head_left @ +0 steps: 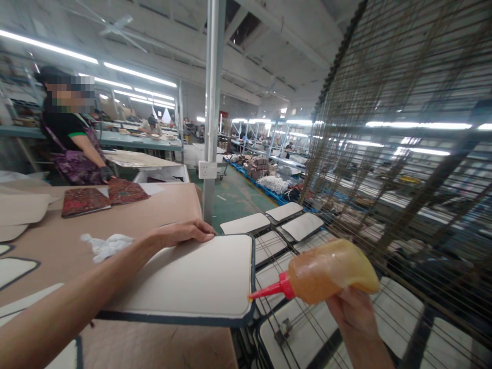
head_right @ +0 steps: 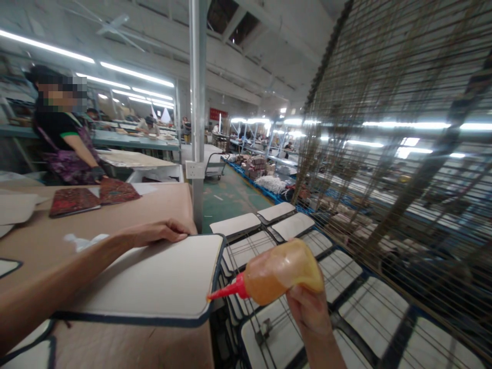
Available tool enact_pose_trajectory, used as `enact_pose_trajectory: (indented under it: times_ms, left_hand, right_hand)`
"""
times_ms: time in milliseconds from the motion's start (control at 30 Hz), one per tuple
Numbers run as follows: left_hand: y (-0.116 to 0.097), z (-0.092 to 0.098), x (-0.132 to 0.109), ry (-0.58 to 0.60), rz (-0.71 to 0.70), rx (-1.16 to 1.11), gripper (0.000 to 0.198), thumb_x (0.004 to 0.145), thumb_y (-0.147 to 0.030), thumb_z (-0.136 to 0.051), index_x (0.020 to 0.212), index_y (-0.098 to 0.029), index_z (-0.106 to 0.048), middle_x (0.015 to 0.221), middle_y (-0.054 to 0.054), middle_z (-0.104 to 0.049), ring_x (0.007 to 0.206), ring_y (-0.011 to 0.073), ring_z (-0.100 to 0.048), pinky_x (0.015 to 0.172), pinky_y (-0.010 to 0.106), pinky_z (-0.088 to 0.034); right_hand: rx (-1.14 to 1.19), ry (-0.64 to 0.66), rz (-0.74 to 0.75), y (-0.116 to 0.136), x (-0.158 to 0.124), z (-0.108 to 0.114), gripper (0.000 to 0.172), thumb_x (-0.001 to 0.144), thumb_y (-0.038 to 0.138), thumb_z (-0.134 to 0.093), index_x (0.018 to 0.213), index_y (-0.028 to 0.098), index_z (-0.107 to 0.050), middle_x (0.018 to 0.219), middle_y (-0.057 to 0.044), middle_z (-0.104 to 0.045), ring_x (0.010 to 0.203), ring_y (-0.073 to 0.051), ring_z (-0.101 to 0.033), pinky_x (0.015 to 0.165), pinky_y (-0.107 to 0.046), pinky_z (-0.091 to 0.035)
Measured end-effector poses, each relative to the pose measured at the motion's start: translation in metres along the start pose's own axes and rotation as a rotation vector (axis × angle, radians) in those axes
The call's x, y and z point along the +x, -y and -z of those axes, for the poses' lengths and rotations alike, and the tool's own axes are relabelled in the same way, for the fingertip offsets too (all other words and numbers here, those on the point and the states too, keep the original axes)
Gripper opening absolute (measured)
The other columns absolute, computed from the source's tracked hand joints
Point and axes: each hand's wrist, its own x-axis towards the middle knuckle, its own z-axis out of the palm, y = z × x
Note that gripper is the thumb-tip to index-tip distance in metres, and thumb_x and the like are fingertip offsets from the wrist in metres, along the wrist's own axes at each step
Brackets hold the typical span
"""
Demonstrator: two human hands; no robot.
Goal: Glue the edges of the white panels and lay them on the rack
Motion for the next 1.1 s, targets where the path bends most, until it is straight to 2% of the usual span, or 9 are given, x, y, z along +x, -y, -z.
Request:
enact_pose_trajectory:
  times_ms: [233, 367, 533, 700, 800, 967, 1100]
  left_hand:
    - [0.007, 0.005, -0.002, -0.055, -0.012, -0.116, 0.024, 0.071, -0.036, -0.066, 0.073, -0.013, -0.069, 0.065, 0.005, -0.069, 0.051, 0.0162, -0.059, 0.048, 0.023, -0.044]
    - [0.015, 0.006, -0.001, -0.122, -0.024, -0.187, 0.024, 0.069, -0.036, -0.068, 0.073, -0.013, -0.069, 0.07, 0.007, -0.07, 0.055, 0.017, -0.06, 0.049, 0.022, -0.043]
    - [0.031, 0.004, 0.006, -0.252, -0.043, -0.295, 0.025, 0.063, -0.036, -0.073, 0.07, -0.013, -0.065, 0.063, 0.004, -0.068, 0.053, 0.0157, -0.059, 0.047, 0.021, -0.041]
    - [0.042, -0.005, 0.013, -0.253, -0.069, -0.401, 0.026, 0.058, -0.033, -0.076, 0.066, -0.015, -0.059, 0.059, 0.001, -0.064, 0.053, 0.0154, -0.058, 0.047, 0.022, -0.041]
    - [0.048, -0.01, 0.017, -0.264, -0.084, -0.458, 0.025, 0.058, -0.03, -0.076, 0.066, -0.015, -0.058, 0.059, 0.0, -0.063, 0.052, 0.0149, -0.059, 0.047, 0.021, -0.042]
    - [0.054, -0.016, 0.019, -0.273, -0.081, -0.523, 0.026, 0.063, -0.031, -0.075, 0.072, -0.015, -0.057, 0.064, 0.001, -0.065, 0.056, 0.0147, -0.061, 0.051, 0.022, -0.044]
    - [0.056, -0.018, 0.016, -0.277, -0.092, -0.536, 0.027, 0.064, -0.031, -0.075, 0.073, -0.016, -0.055, 0.064, 0.0, -0.065, 0.055, 0.0134, -0.06, 0.05, 0.021, -0.044]
  right_hand:
    - [0.03, -0.044, -0.004, -0.001, -0.004, -0.002, 0.069, 0.05, 0.037, -0.079, 0.115, 0.029, -0.057, 0.103, -0.008, -0.067, 0.097, -0.03, -0.06, 0.081, -0.048, -0.05]
    - [0.023, -0.106, 0.101, -0.003, -0.006, -0.001, 0.061, 0.054, 0.033, -0.079, 0.111, 0.03, -0.059, 0.106, -0.005, -0.066, 0.095, -0.026, -0.062, 0.079, -0.041, -0.051]
    - [-0.028, -0.197, 0.228, -0.005, -0.013, -0.005, 0.053, 0.061, 0.028, -0.074, 0.111, 0.03, -0.058, 0.11, -0.003, -0.064, 0.094, -0.023, -0.062, 0.08, -0.037, -0.051]
    - [-0.008, -0.272, 0.259, -0.01, -0.015, -0.009, 0.055, 0.059, 0.026, -0.076, 0.111, 0.028, -0.057, 0.104, -0.001, -0.064, 0.091, -0.021, -0.061, 0.078, -0.032, -0.052]
    - [-0.008, -0.275, 0.263, -0.013, -0.014, -0.01, 0.055, 0.059, 0.025, -0.076, 0.11, 0.027, -0.058, 0.099, 0.0, -0.064, 0.087, -0.02, -0.062, 0.075, -0.031, -0.053]
    - [-0.073, -0.274, 0.328, -0.02, -0.011, -0.011, 0.048, 0.064, 0.024, -0.072, 0.11, 0.027, -0.057, 0.106, 0.001, -0.062, 0.094, -0.019, -0.059, 0.08, -0.031, -0.05]
    - [0.001, -0.253, 0.285, -0.019, -0.008, -0.016, 0.051, 0.061, 0.023, -0.074, 0.109, 0.027, -0.058, 0.101, 0.003, -0.063, 0.09, -0.016, -0.06, 0.079, -0.025, -0.049]
